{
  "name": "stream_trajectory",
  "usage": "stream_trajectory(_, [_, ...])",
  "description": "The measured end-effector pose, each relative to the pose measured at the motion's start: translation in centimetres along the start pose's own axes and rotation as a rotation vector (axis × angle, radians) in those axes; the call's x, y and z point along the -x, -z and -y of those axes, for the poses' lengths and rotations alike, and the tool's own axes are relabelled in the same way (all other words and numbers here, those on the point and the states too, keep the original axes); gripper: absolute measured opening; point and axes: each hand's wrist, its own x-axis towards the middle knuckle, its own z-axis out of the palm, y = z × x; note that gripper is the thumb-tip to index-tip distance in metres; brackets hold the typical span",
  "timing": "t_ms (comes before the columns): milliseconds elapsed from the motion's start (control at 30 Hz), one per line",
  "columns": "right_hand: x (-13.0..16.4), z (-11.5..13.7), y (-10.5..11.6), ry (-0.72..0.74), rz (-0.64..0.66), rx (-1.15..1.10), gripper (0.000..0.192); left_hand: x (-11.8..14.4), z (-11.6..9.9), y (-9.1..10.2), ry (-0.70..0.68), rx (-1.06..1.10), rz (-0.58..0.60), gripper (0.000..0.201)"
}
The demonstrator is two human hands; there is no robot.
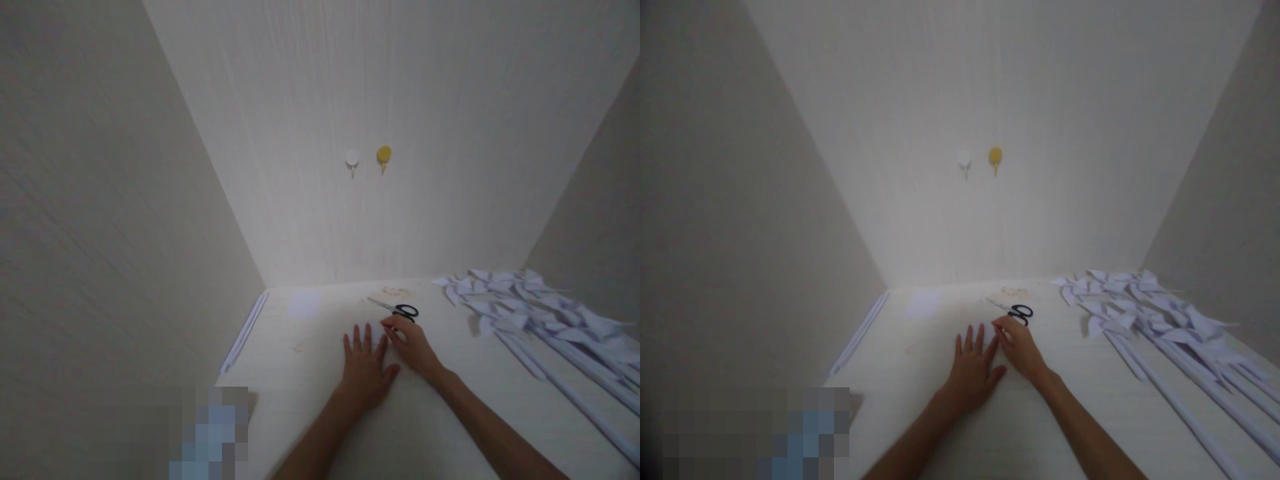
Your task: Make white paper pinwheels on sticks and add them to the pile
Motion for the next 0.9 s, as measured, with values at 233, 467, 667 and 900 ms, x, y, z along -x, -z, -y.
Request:
stream_trajectory(233, [0.8, 2.8, -2.2, 0.035, 0.178, -0.055, 0.036, -0.7, 0.6, -0.4, 0.004, -0.008, -0.009, 0.059])
stream_trajectory(467, [0.8, 2.8, -2.5, -0.038, 0.251, -0.025, 0.031, -0.9, 0.9, 0.2, 0.043, 0.007, 0.033, 0.054])
stream_trajectory(667, [0.8, 2.6, -2.6, -0.041, 0.245, 0.022, 0.030, -0.8, 1.3, -0.3, 0.067, -0.020, -0.014, 0.054])
stream_trajectory(900, [1.1, 2.8, -2.9, 0.037, 0.313, 0.134, 0.034, -1.1, 1.7, -0.5, 0.146, -0.136, -0.032, 0.055])
